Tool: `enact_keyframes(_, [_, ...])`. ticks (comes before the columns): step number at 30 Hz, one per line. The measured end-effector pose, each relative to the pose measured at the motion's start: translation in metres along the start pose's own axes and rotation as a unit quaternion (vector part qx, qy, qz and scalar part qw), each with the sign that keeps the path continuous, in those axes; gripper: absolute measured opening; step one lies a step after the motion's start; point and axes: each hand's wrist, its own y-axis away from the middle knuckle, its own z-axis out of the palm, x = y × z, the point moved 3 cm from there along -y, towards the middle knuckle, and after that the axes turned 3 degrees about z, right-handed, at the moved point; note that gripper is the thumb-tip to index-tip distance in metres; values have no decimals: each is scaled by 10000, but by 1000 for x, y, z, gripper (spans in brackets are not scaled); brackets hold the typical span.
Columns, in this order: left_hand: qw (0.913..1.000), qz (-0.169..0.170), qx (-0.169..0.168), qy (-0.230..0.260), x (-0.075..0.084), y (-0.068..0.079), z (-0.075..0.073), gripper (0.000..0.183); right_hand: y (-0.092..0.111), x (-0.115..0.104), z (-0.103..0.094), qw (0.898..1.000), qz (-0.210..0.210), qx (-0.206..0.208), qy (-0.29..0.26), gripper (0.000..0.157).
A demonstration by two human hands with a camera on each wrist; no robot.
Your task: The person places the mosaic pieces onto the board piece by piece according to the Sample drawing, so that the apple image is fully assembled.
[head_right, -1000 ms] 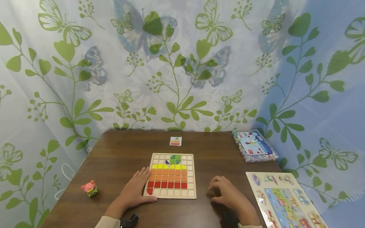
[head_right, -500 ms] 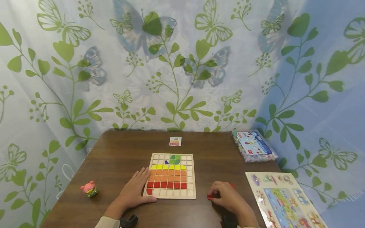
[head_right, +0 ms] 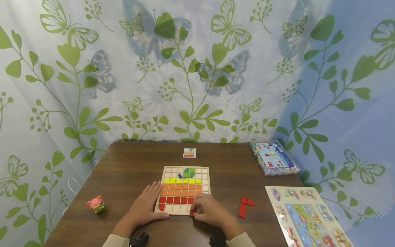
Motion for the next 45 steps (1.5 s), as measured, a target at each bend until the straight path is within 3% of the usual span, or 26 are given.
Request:
enact_keyframes(5, [10000, 57, -3, -43, 0, -1, 0, 129, -35, -17, 27, 9988, -250, 111, 395, 14])
enact_keyframes(10, [9999, 95, -134, -31, 1, -2, 2, 130, -56, -28, 44, 9968, -371, 113, 704, 10])
enact_keyframes(18, [9999, 122, -20, -67, 0, 0, 0, 129, -69, -36, 53, 9914, -722, 28, 1094, 3])
enact_keyframes(25, [9999, 150, 14, -83, -1, -1, -3, 129, -70, -40, 54, 9915, -543, 93, 1182, 4])
enact_keyframes(32, [9999, 110, -67, -28, -2, -1, 0, 130, -53, -36, 45, 9935, -195, 301, 1082, 5])
enact_keyframes(37, [10000, 47, -61, -45, -1, 0, -2, 129, -28, -20, 26, 9904, 136, 1000, 941, 4])
enact_keyframes(40, [10000, 39, -2, -68, -1, 0, -2, 128, -12, -5, 8, 9836, 536, 1408, 990, 6])
enact_keyframes(45, [10000, 18, -15, 6, -1, 0, -1, 129, 27, 28, -28, 9588, 1798, 1813, 1243, 10])
